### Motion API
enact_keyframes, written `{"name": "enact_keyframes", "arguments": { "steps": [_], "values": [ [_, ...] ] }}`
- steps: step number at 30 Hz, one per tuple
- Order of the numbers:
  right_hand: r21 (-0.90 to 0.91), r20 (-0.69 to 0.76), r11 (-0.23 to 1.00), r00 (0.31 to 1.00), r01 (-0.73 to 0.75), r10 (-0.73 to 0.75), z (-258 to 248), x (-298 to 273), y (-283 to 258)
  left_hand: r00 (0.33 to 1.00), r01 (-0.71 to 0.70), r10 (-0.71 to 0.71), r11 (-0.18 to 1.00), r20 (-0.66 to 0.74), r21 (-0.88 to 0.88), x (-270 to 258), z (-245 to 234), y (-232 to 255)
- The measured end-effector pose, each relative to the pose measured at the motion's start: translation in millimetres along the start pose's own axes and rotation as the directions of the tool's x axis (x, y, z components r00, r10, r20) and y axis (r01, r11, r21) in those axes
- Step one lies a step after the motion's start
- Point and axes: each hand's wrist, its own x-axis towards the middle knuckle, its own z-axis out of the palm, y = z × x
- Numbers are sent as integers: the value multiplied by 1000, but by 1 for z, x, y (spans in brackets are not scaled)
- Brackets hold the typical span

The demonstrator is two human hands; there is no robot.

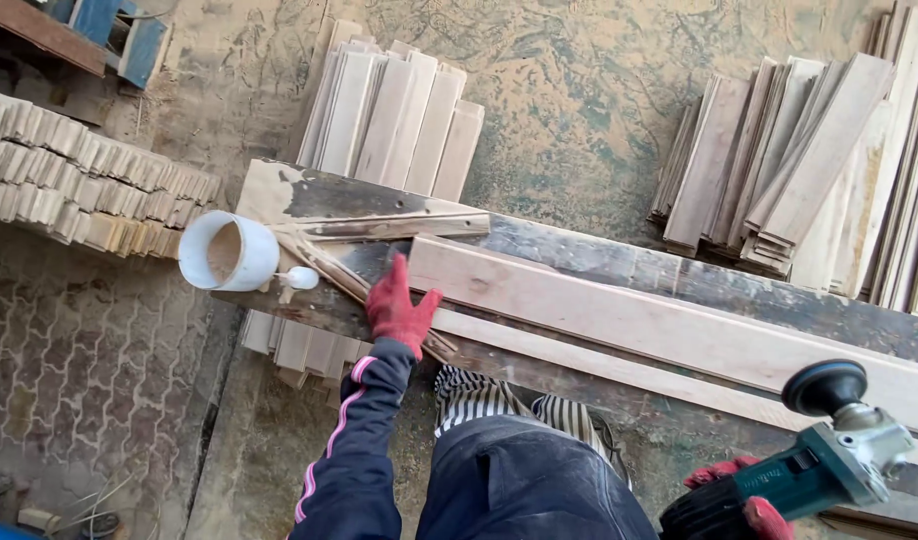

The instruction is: Sanding wooden planks using an angle grinder with a sanding attachment.

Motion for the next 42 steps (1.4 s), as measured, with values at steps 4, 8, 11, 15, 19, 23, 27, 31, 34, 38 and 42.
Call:
{"name": "enact_keyframes", "arguments": {
  "steps": [4,8,11,15,19,23,27,31,34,38,42],
  "values": [
    [-137,-162,991,987,-11,-11,165,28,-1,946,-323,324,945,2,-51,2,-15,-14],
    [-90,-126,996,992,-9,-3,241,27,24,901,-435,434,901,17,9,15,-5,-30],
    [-19,-83,998,995,-58,57,270,34,29,834,-539,534,842,-140,2,44,30,-43],
    [-80,-56,990,992,-114,109,310,58,12,821,-561,554,827,-138,-15,28,0,-24],
    [-206,39,965,984,-163,174,334,80,7,804,-81,452,726,386,-683,-49,-106,79],
    [-439,-108,859,964,-266,243,298,98,53,490,609,523,366,697,-703,-123,-58,133],
    [-541,-59,802,962,-254,265,330,74,25,462,563,555,419,691,-713,-119,-60,130],
    [-605,-297,675,906,-422,300,309,55,19,398,655,589,355,703,-668,-142,-18,147],
    [-565,-349,698,894,-439,281,302,49,21,352,652,606,389,714,-651,-148,-7,157],
    [-515,-439,705,856,-488,272,294,44,22,310,645,574,459,758,-611,-154,5,171],
    [-534,-445,698,861,-477,248,277,47,34,310,650,562,463,766,-603,-155,19,172]
  ]
}}
